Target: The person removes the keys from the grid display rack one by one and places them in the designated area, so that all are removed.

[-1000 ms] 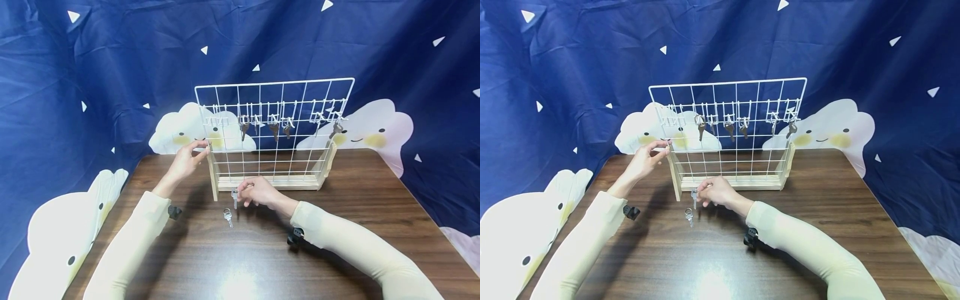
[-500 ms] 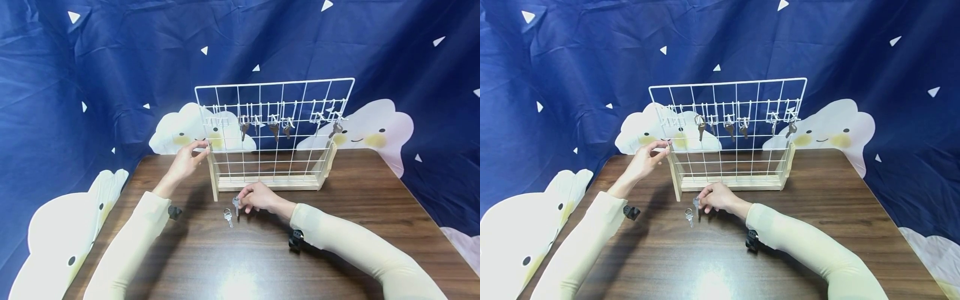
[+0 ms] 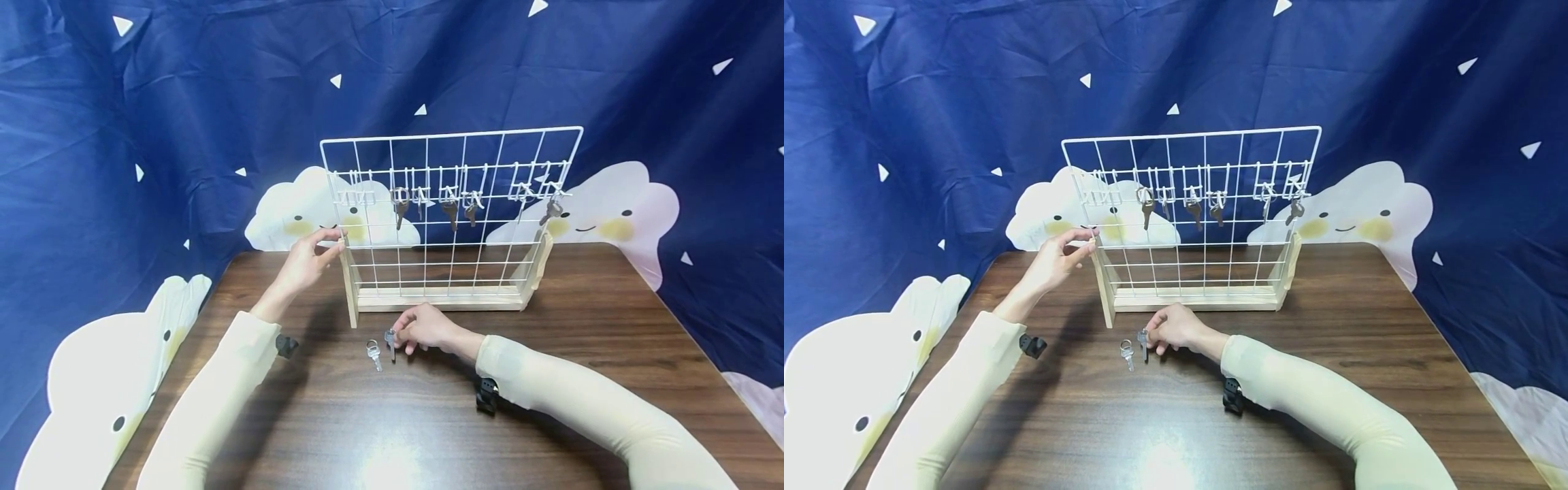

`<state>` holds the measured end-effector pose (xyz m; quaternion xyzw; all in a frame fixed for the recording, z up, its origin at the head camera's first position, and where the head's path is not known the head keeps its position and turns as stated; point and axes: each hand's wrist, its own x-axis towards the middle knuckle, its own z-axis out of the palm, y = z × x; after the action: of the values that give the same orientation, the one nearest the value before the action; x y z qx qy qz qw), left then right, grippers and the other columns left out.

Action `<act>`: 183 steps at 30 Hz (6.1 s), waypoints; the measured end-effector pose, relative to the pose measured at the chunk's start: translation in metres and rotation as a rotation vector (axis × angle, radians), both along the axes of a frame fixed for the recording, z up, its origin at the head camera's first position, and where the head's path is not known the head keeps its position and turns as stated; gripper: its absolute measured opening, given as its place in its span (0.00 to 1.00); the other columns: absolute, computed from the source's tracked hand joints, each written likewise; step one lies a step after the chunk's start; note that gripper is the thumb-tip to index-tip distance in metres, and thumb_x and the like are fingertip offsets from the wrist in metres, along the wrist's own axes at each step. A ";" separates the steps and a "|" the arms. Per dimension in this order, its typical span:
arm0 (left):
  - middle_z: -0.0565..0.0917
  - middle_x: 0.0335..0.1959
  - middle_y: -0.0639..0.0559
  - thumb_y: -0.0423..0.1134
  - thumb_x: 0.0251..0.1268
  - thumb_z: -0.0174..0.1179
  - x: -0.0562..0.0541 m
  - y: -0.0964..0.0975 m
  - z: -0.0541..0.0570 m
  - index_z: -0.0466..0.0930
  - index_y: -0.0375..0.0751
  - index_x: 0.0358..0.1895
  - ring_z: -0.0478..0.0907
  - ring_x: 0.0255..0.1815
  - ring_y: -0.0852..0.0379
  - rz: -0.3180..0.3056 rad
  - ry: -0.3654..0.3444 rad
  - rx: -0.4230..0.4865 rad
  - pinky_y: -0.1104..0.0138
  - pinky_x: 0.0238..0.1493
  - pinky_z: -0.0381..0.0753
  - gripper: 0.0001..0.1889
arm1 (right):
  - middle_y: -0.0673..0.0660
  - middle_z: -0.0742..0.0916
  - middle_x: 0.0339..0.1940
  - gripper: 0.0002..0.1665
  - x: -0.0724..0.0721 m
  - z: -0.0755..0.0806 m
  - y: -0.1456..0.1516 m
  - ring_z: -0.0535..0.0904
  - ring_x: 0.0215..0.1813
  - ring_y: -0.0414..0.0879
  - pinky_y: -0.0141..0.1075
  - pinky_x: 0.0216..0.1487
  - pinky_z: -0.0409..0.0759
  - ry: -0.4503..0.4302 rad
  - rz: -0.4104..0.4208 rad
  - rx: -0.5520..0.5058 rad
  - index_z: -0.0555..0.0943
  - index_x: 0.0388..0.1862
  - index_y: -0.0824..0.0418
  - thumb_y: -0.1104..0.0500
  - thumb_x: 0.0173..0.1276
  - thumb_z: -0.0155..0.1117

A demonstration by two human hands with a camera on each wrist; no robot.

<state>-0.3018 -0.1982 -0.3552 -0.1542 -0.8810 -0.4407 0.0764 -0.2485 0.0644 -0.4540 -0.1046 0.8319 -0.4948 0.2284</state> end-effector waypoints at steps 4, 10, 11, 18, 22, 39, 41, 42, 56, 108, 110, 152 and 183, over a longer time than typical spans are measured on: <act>0.81 0.61 0.40 0.44 0.73 0.60 -0.001 0.000 -0.001 0.78 0.42 0.63 0.86 0.50 0.40 0.000 0.015 -0.006 0.52 0.44 0.88 0.20 | 0.55 0.91 0.26 0.08 -0.001 -0.003 0.001 0.80 0.18 0.38 0.28 0.15 0.66 -0.008 0.015 0.002 0.86 0.38 0.62 0.66 0.59 0.66; 0.82 0.61 0.41 0.44 0.72 0.61 -0.001 0.000 -0.001 0.78 0.43 0.62 0.86 0.49 0.40 -0.003 0.028 -0.007 0.57 0.41 0.88 0.19 | 0.54 0.91 0.25 0.08 0.000 -0.005 0.002 0.80 0.17 0.38 0.28 0.15 0.65 -0.013 0.037 -0.002 0.86 0.38 0.63 0.66 0.59 0.65; 0.81 0.61 0.41 0.44 0.72 0.61 0.000 0.000 -0.001 0.78 0.43 0.62 0.86 0.49 0.40 -0.004 0.026 -0.002 0.56 0.41 0.88 0.19 | 0.54 0.91 0.25 0.08 0.001 -0.005 0.002 0.80 0.17 0.38 0.27 0.14 0.65 -0.011 0.039 0.001 0.86 0.38 0.63 0.67 0.59 0.65; 0.81 0.61 0.41 0.44 0.72 0.60 0.000 0.000 -0.002 0.78 0.44 0.62 0.85 0.49 0.39 -0.002 0.016 0.005 0.53 0.42 0.88 0.19 | 0.54 0.91 0.26 0.07 0.001 -0.007 0.002 0.79 0.17 0.38 0.27 0.14 0.65 -0.008 0.038 0.022 0.85 0.37 0.63 0.67 0.59 0.66; 0.81 0.61 0.40 0.44 0.72 0.61 -0.001 0.000 -0.002 0.78 0.43 0.62 0.85 0.50 0.39 -0.007 0.012 0.018 0.49 0.43 0.88 0.19 | 0.56 0.91 0.26 0.07 0.001 -0.009 0.002 0.80 0.17 0.38 0.27 0.14 0.65 -0.006 0.045 0.026 0.85 0.37 0.64 0.67 0.59 0.66; 0.81 0.61 0.41 0.44 0.72 0.60 -0.001 0.000 -0.002 0.78 0.43 0.62 0.86 0.49 0.41 0.000 0.011 0.014 0.52 0.43 0.88 0.19 | 0.58 0.91 0.28 0.11 0.002 -0.004 0.006 0.83 0.20 0.39 0.27 0.15 0.67 -0.031 0.052 0.026 0.85 0.41 0.65 0.65 0.58 0.70; 0.81 0.61 0.41 0.44 0.73 0.60 -0.001 0.000 -0.002 0.78 0.44 0.62 0.86 0.49 0.41 0.001 0.012 0.007 0.53 0.42 0.88 0.19 | 0.57 0.91 0.28 0.11 0.000 -0.003 0.007 0.83 0.20 0.39 0.27 0.15 0.67 -0.029 0.050 0.030 0.85 0.41 0.65 0.65 0.58 0.70; 0.81 0.61 0.41 0.44 0.73 0.60 -0.001 0.000 -0.002 0.78 0.44 0.62 0.86 0.49 0.41 0.002 0.012 0.006 0.54 0.42 0.88 0.19 | 0.56 0.91 0.28 0.11 0.000 -0.003 0.008 0.83 0.20 0.39 0.27 0.15 0.67 -0.026 0.049 0.031 0.85 0.41 0.64 0.65 0.59 0.70; 0.81 0.61 0.40 0.43 0.73 0.60 -0.001 0.000 -0.003 0.77 0.41 0.63 0.84 0.51 0.36 -0.002 -0.002 0.027 0.51 0.43 0.88 0.19 | 0.57 0.92 0.29 0.16 -0.005 0.010 0.013 0.82 0.21 0.40 0.28 0.16 0.66 0.017 0.066 -0.026 0.83 0.48 0.67 0.64 0.61 0.68; 0.82 0.60 0.40 0.43 0.72 0.61 -0.001 0.001 -0.003 0.78 0.43 0.62 0.86 0.49 0.39 0.006 0.008 0.025 0.64 0.37 0.87 0.18 | 0.60 0.91 0.40 0.11 -0.013 0.093 0.026 0.85 0.28 0.47 0.27 0.19 0.69 0.159 -0.032 -0.236 0.85 0.46 0.59 0.60 0.65 0.69; 0.82 0.60 0.40 0.43 0.72 0.61 -0.001 0.001 -0.003 0.78 0.43 0.62 0.86 0.48 0.41 0.007 0.009 0.022 0.65 0.36 0.86 0.18 | 0.62 0.91 0.42 0.10 -0.013 0.097 0.027 0.85 0.28 0.46 0.27 0.19 0.70 0.173 -0.033 -0.240 0.85 0.45 0.58 0.59 0.65 0.69; 0.81 0.60 0.41 0.44 0.72 0.60 -0.001 0.000 -0.006 0.79 0.44 0.62 0.86 0.47 0.42 -0.001 0.018 0.032 0.56 0.40 0.87 0.18 | 0.47 0.91 0.36 0.18 -0.024 0.137 0.021 0.83 0.24 0.41 0.27 0.18 0.68 0.325 -0.221 -0.509 0.80 0.58 0.62 0.59 0.70 0.66; 0.82 0.60 0.41 0.43 0.73 0.60 -0.001 0.001 -0.005 0.79 0.44 0.62 0.86 0.43 0.46 -0.007 0.029 0.040 0.62 0.36 0.87 0.18 | 0.48 0.86 0.36 0.19 -0.024 0.129 0.001 0.81 0.21 0.38 0.27 0.16 0.71 0.354 -0.361 -0.557 0.81 0.58 0.58 0.58 0.69 0.67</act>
<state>-0.3025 -0.1975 -0.3598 -0.1620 -0.8702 -0.4563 0.0909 -0.2722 0.0657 -0.3252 -0.0982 0.6969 -0.7088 -0.0469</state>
